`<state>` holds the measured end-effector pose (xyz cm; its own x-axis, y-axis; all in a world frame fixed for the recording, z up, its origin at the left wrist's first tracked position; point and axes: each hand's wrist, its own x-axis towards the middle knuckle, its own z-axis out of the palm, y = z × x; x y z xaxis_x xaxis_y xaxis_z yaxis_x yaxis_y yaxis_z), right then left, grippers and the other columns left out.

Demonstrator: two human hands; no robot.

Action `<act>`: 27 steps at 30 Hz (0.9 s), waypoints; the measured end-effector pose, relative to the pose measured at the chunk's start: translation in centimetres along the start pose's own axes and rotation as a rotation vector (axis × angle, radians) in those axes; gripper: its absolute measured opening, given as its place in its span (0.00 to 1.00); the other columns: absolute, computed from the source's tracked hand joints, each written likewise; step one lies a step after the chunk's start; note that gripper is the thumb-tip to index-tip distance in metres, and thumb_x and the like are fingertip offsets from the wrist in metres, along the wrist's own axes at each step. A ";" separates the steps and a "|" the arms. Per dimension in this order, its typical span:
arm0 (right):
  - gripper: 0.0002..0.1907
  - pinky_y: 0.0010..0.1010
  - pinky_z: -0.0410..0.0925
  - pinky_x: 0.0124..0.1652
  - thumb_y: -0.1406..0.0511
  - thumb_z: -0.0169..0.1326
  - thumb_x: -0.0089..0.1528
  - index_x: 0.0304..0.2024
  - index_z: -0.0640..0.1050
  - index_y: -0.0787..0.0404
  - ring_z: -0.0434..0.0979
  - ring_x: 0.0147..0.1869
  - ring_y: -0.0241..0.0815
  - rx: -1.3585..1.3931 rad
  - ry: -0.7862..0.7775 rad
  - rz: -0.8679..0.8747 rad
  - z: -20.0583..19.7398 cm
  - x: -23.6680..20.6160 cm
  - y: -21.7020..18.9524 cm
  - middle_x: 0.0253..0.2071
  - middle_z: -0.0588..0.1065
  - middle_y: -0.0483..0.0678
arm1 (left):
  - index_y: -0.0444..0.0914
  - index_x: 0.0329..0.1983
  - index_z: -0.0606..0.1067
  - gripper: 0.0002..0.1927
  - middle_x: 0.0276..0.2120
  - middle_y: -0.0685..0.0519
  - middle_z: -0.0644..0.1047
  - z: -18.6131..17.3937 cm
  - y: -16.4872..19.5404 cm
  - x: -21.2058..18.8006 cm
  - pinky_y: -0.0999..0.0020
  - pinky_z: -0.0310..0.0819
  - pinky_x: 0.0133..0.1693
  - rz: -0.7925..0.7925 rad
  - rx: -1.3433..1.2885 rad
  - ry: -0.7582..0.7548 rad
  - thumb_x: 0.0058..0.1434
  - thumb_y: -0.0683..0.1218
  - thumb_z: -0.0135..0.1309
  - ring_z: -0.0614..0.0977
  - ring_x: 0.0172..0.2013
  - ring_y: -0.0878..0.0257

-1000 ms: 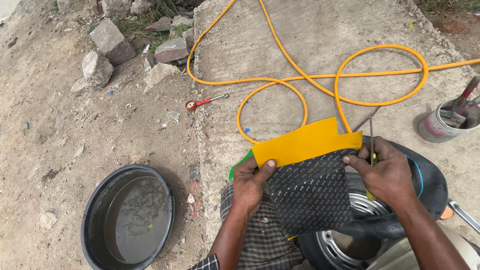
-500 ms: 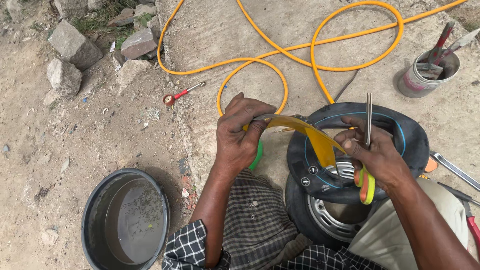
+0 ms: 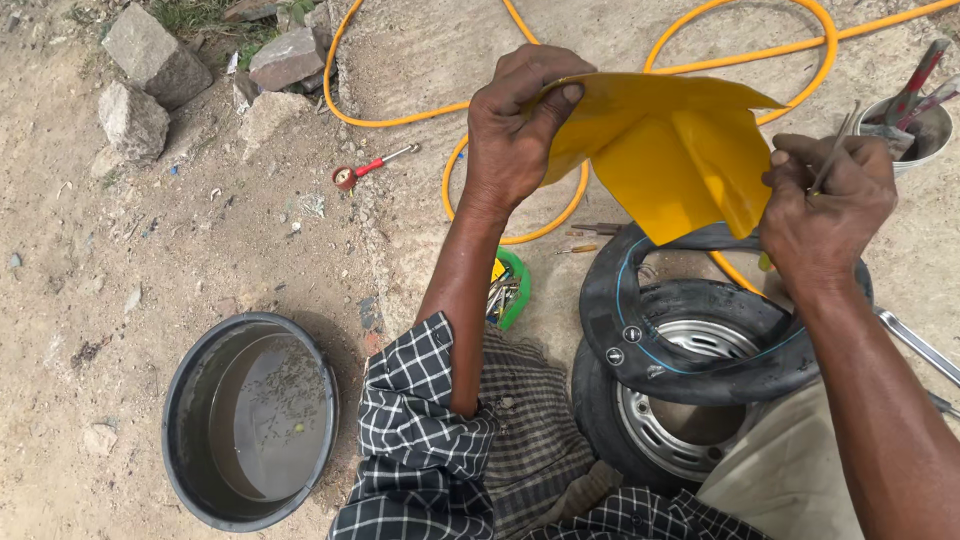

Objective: The person cuts a patch from a rubber sheet with scissors, sands the surface of a black tube with a sanding block, applies adhesive from a tube to the tube surface, and presses the patch onto the tube to repair a puncture.

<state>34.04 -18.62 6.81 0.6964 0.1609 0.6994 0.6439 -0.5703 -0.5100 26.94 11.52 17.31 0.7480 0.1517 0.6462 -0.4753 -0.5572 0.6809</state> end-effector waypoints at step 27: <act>0.31 0.41 0.71 0.51 0.57 0.72 0.51 0.51 0.80 0.68 0.82 0.47 0.54 0.015 -1.054 0.781 13.2 -12.1 -1.1 0.44 0.82 0.62 | 0.34 0.40 0.79 0.07 0.39 0.45 0.81 6.6 -11.2 -32.7 0.55 0.78 0.42 -1.753 -0.711 0.415 0.64 0.39 0.51 0.83 0.39 0.51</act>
<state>29.12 -9.25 -7.70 0.7921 0.3465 -0.5024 -0.0405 -0.7915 -0.6099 10.90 7.37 -13.72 0.4385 0.2990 -0.8475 0.4121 0.7712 0.4853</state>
